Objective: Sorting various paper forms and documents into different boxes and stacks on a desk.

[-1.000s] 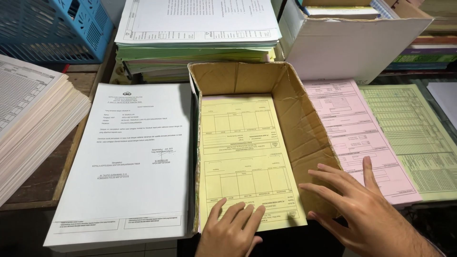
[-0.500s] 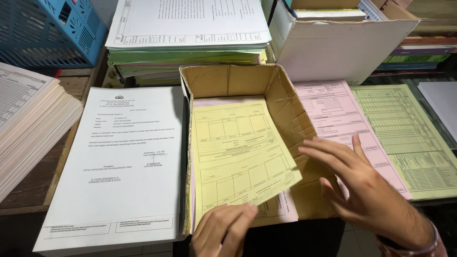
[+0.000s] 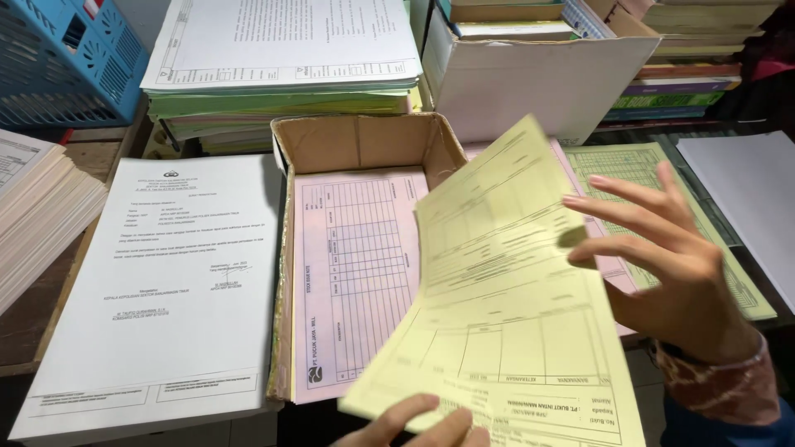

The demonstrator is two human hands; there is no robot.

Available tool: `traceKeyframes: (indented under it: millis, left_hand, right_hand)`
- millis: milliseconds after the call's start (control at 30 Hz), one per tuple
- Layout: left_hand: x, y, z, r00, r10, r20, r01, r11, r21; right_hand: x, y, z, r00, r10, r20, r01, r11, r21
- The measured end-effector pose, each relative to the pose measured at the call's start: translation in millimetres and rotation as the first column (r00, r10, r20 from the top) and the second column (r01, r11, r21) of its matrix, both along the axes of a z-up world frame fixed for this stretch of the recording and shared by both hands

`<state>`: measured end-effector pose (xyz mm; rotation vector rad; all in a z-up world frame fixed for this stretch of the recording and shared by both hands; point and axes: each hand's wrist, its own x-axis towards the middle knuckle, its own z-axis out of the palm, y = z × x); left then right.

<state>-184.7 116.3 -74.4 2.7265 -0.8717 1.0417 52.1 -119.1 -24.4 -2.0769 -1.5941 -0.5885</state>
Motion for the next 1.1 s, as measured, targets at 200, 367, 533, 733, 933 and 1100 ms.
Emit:
traceKeyframes:
  millis: [200,367,533,733,933,1100]
  left_hand:
    - [52.6,4.6,68.8,0.982,-0.079,0.172,0.097,0.990,-0.098]
    - [102.0,-3.4,87.5,0.960,-0.241,0.142,0.255,0.962,-0.095]
    - [194.8,-20.0,58.3,0.894,-0.404,0.194,0.406,0.913,0.030]
    - [317.2,-61.4,25.9,0.889,-0.456,-0.040,0.457,0.880,0.131]
    - [399.0,-111.0,20.2,0.759,-0.648,-0.053,0.648,0.761,-0.022]
    - [451.4,-141.9,3.0,0.716,-0.690,-0.105,0.664,0.721,-0.199]
  right_hand:
    - [-30.3,-101.4,-18.8,0.958,-0.271,0.087,0.271,0.962,0.014]
    - [-50.2,-141.1,-51.1,0.907,-0.418,0.046,0.412,0.906,0.095]
    - [-63.4,-137.2,-81.1,0.719,-0.684,0.121,0.634,0.718,0.287]
    - [-71.2,-164.7,-113.5,0.583,-0.779,0.232,0.683,0.624,0.380]
    - [-67.1,-177.3,-146.4,0.424,-0.905,0.034,0.854,0.412,0.317]
    - [-36.7,-207.6,-186.7,0.414,-0.910,0.009,0.891,0.407,0.200]
